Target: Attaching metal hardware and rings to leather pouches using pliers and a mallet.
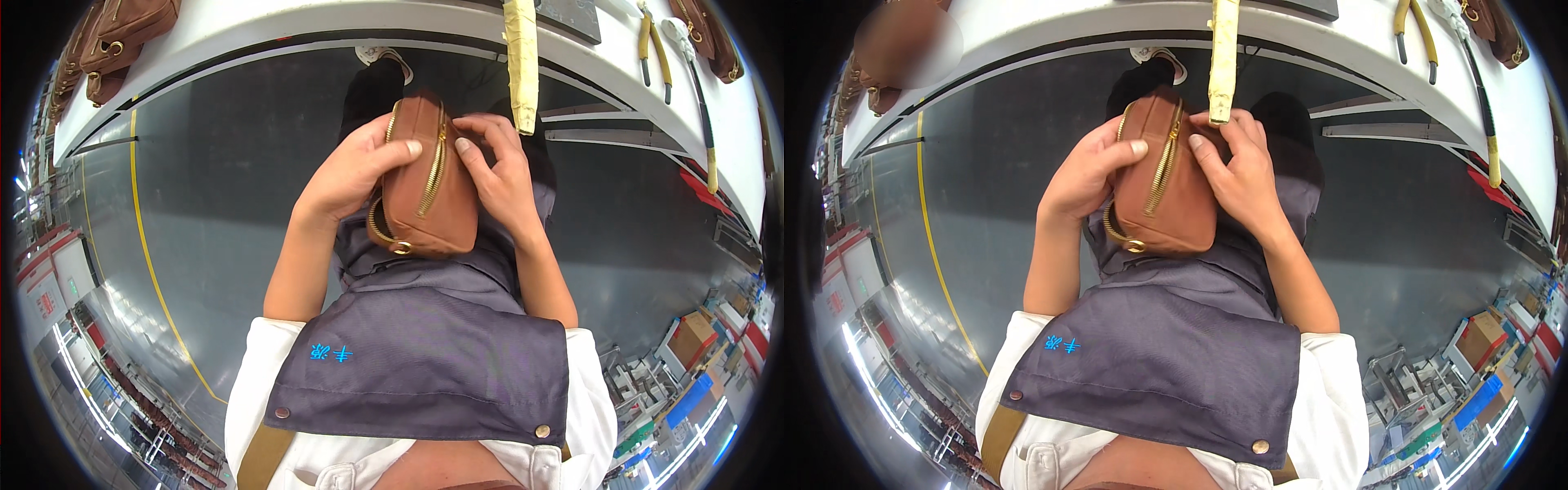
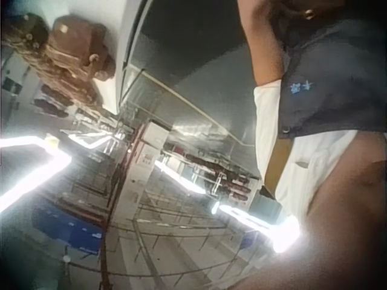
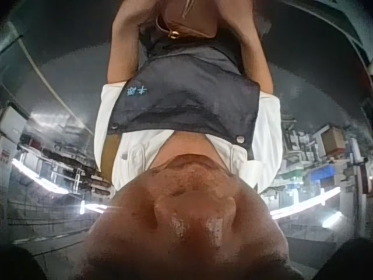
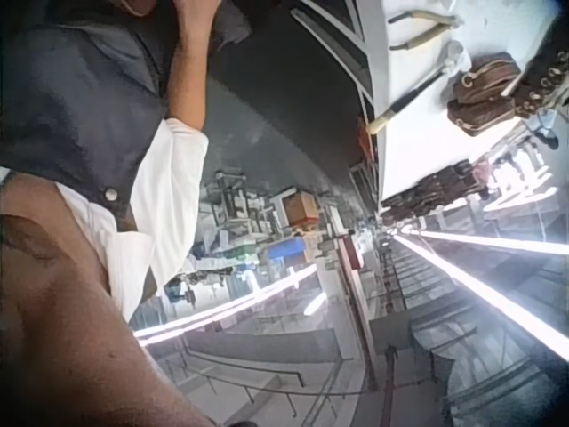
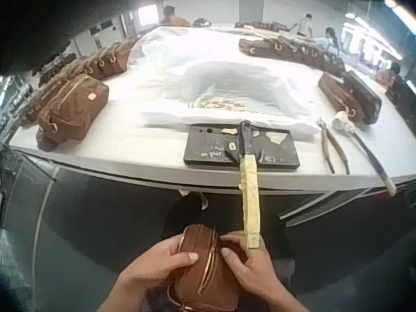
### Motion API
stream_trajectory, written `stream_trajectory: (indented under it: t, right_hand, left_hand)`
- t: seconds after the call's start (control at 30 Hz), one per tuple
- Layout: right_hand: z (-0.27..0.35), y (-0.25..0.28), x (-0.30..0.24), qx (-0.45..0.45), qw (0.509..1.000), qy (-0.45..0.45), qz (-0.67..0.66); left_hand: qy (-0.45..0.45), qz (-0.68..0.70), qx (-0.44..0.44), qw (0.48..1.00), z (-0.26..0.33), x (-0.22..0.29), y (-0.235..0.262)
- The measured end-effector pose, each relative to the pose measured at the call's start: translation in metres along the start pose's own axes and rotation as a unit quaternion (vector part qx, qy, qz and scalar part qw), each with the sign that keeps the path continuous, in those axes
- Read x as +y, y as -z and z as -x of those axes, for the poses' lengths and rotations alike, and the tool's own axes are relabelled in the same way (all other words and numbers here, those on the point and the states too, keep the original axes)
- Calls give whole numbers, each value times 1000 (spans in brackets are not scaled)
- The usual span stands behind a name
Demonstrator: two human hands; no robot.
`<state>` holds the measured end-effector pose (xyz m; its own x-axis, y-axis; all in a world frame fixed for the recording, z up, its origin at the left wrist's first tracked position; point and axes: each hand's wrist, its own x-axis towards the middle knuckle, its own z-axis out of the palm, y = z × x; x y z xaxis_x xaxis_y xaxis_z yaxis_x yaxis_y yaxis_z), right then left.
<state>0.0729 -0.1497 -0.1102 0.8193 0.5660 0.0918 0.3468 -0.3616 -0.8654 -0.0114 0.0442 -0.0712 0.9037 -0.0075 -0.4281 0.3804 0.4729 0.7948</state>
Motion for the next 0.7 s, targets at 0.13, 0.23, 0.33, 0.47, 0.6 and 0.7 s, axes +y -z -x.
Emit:
stream_trajectory:
  t: [0.13,0.23,0.33,0.47,0.6,0.7]
  right_hand:
    - [-1,3,-26,-42,996,1,-81]
    - [-1,3,-33,-44,983,-48,-170]
    - [-1,12,-35,-117,971,-65,-199]
    - [-1,28,-41,-166,965,-77,-185]
    - [1,33,-44,-134,986,91,-49]
    - [-2,35,-36,-26,993,110,-18]
  left_hand:
    - [-63,-163,40,984,13,1,-6]
    - [-106,-265,61,956,23,11,-12]
    - [-122,-328,41,936,27,8,-6]
    - [-113,-194,52,973,34,4,-15]
    - [-130,-209,50,968,35,2,-18]
    - [-135,-273,36,952,41,9,-18]
